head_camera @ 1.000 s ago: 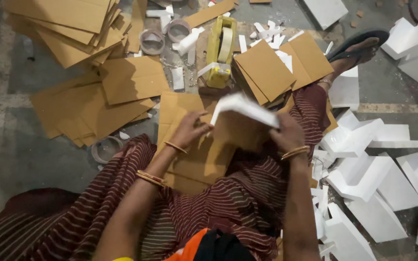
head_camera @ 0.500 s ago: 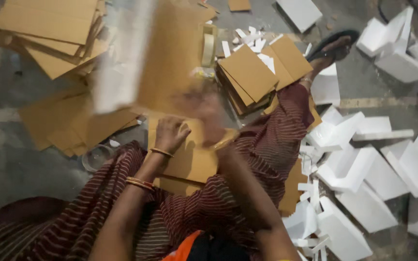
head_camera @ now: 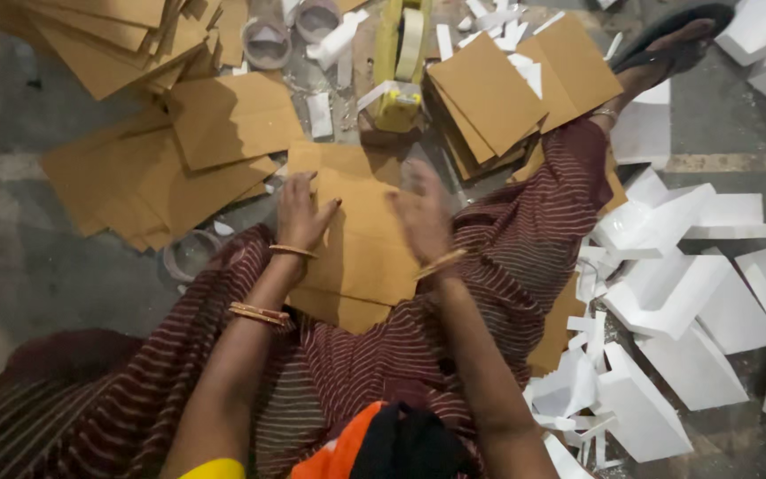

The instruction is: The person sits on the floor and assembles small cardboard boxes by inserting white foam inserts into the box bodies. They use a tape dispenser to seal the boxes and place the finished units into a stack.

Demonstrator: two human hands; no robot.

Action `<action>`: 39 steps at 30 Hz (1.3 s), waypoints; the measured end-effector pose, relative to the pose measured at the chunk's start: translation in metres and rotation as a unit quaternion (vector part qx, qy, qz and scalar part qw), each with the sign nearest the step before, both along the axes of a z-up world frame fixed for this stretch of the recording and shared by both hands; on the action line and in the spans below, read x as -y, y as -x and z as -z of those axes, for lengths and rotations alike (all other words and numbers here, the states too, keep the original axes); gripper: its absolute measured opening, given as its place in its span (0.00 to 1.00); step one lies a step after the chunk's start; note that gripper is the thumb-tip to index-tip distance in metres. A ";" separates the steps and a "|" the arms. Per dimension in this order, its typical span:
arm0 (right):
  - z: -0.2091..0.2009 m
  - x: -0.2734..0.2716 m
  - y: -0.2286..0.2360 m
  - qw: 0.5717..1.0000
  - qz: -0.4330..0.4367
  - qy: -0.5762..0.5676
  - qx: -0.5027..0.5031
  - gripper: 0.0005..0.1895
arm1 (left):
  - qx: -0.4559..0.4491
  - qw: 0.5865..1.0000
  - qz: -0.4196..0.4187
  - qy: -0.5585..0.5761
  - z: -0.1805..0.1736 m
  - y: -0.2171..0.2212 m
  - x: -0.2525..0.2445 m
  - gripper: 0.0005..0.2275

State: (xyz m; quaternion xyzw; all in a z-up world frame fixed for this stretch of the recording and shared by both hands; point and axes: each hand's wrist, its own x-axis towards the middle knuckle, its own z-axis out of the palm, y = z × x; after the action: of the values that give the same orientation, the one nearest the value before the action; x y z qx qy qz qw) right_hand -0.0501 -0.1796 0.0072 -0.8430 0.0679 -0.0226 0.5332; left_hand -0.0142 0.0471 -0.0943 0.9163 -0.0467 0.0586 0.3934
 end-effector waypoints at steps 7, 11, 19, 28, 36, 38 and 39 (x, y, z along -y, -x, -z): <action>0.122 0.069 0.042 0.958 0.130 -0.112 -0.229 0.47 | -0.009 0.999 -0.037 -0.020 0.014 0.001 -0.003 0.32; 0.151 0.068 0.045 0.971 0.103 -0.078 -0.200 0.50 | -0.018 0.999 -0.032 -0.034 0.003 0.001 -0.012 0.36; 0.153 0.059 0.041 0.957 0.103 -0.218 -0.163 0.50 | -0.151 0.984 -0.078 0.057 0.040 0.011 -0.010 0.45; 0.134 0.042 0.027 0.962 0.035 -0.201 -0.179 0.23 | -0.228 0.955 -0.101 0.159 0.019 0.014 -0.009 0.44; 0.087 0.025 0.028 0.927 0.024 -0.331 -0.176 0.23 | -0.259 0.869 -0.151 0.393 -0.025 0.010 -0.009 0.39; 0.088 0.026 0.028 0.928 0.008 -0.340 -0.155 0.24 | -0.284 0.863 -0.149 0.390 -0.021 0.009 -0.013 0.39; 0.091 0.028 0.027 0.933 -0.004 -0.331 -0.141 0.25 | -0.297 0.860 -0.148 0.388 -0.016 0.008 -0.016 0.39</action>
State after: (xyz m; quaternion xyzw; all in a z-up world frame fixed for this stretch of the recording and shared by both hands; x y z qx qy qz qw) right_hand -0.0770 -0.2075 -0.0838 -0.6133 0.1422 0.1221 0.7673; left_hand -0.0222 0.0626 -0.0781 0.6599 0.2352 -0.1451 0.6987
